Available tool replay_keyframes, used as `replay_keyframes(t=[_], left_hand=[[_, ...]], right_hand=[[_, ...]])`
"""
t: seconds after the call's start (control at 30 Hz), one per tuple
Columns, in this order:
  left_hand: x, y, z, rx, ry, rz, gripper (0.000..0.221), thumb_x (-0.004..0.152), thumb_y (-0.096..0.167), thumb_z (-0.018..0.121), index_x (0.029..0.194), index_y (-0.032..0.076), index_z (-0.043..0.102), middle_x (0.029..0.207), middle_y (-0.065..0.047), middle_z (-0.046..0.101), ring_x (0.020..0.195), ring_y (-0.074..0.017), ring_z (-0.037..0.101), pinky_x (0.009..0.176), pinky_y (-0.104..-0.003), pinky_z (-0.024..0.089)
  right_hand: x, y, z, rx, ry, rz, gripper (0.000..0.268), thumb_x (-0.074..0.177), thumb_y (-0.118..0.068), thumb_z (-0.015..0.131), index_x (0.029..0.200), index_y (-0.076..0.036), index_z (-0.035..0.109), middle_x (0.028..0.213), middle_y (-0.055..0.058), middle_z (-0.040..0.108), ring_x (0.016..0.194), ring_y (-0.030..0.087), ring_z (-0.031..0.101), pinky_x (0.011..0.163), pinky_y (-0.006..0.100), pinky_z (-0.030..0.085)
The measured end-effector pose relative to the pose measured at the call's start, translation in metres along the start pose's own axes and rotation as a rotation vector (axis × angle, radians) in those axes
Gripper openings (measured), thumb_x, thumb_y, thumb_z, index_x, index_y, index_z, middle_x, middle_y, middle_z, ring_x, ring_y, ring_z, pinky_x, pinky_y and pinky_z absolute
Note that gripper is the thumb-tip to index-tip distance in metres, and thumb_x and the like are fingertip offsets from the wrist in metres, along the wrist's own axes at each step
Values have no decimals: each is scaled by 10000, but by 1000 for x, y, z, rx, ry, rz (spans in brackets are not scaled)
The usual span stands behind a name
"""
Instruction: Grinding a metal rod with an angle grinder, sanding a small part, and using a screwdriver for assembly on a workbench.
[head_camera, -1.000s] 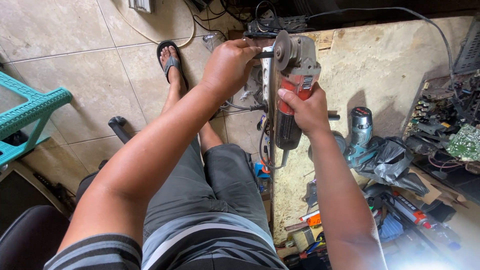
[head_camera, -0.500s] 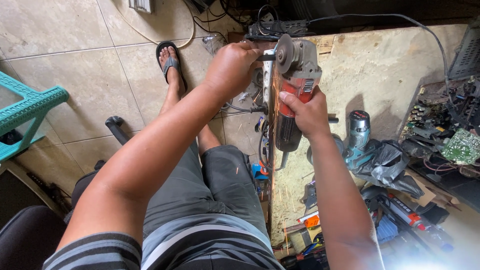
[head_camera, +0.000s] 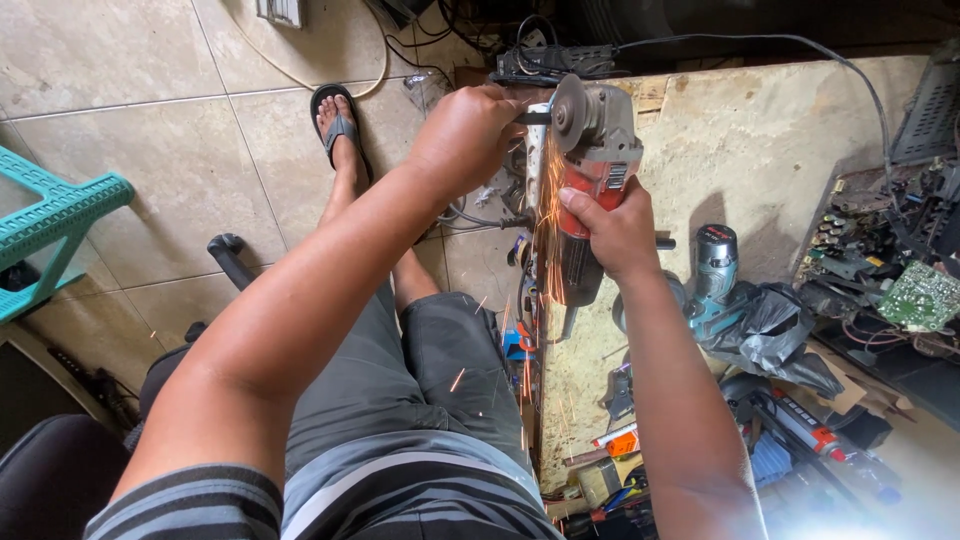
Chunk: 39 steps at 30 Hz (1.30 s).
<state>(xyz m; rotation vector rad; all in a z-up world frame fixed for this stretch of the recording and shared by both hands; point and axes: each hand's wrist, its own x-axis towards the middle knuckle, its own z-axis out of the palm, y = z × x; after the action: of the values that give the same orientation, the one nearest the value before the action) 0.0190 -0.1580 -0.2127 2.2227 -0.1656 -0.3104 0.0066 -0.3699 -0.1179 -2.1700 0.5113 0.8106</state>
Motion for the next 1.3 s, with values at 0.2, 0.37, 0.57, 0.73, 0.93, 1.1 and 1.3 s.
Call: replay_keyframes(t=[0.2,0.37,0.57,0.73,0.93,1.1,1.3], left_hand=[[0,1,1,-33,-48,-47,165,991,139,666,882,54,756,909,-109,727,733,-292,696,584,-425,575],[1,-3,5,-21,-12,-12,207,986,158,679,822,41,727,838,-116,703,699,-336,675,560,-464,541],[1,2,-2,-47,-72,-54,228,1017,168,646,841,49,730,833,-107,706,699,-297,670,552,-434,537],[1,-1,-1,-52,-65,-22,250,1028,154,627,812,48,693,827,-118,688,714,-317,658,553,-449,524],[2,1,-2,-63,-71,-35,290,1034,155,626,772,47,688,796,-103,682,671,-289,652,529,-427,507],[1,5,-6,-129,-101,-90,263,1040,159,611,820,47,701,810,-98,696,668,-271,648,528,-414,510],[0,-1,1,-127,-92,-83,336,1063,195,602,763,46,621,776,-107,648,622,-286,592,514,-449,461]], right_hand=[[0,1,1,23,5,28,399,785,-309,788,1128,-114,731,1054,51,778,962,195,741,868,330,601],[-1,0,0,-11,6,-8,403,783,-346,778,1116,-121,742,1047,37,778,972,196,737,901,339,580],[0,2,0,-24,10,-9,431,770,-367,780,1120,-119,732,1067,45,772,988,209,731,908,350,575],[1,2,0,-7,6,-5,427,767,-360,782,1116,-120,721,1053,46,769,971,209,732,896,349,583],[2,4,-1,-39,19,7,463,764,-379,780,1141,-118,714,1097,48,761,1012,216,712,924,363,557],[0,1,-1,-31,12,5,461,765,-376,784,1148,-127,722,1078,38,763,990,203,716,910,343,562],[-1,-2,0,-23,9,36,466,769,-369,782,1156,-121,706,1075,38,759,984,200,721,908,343,565]])
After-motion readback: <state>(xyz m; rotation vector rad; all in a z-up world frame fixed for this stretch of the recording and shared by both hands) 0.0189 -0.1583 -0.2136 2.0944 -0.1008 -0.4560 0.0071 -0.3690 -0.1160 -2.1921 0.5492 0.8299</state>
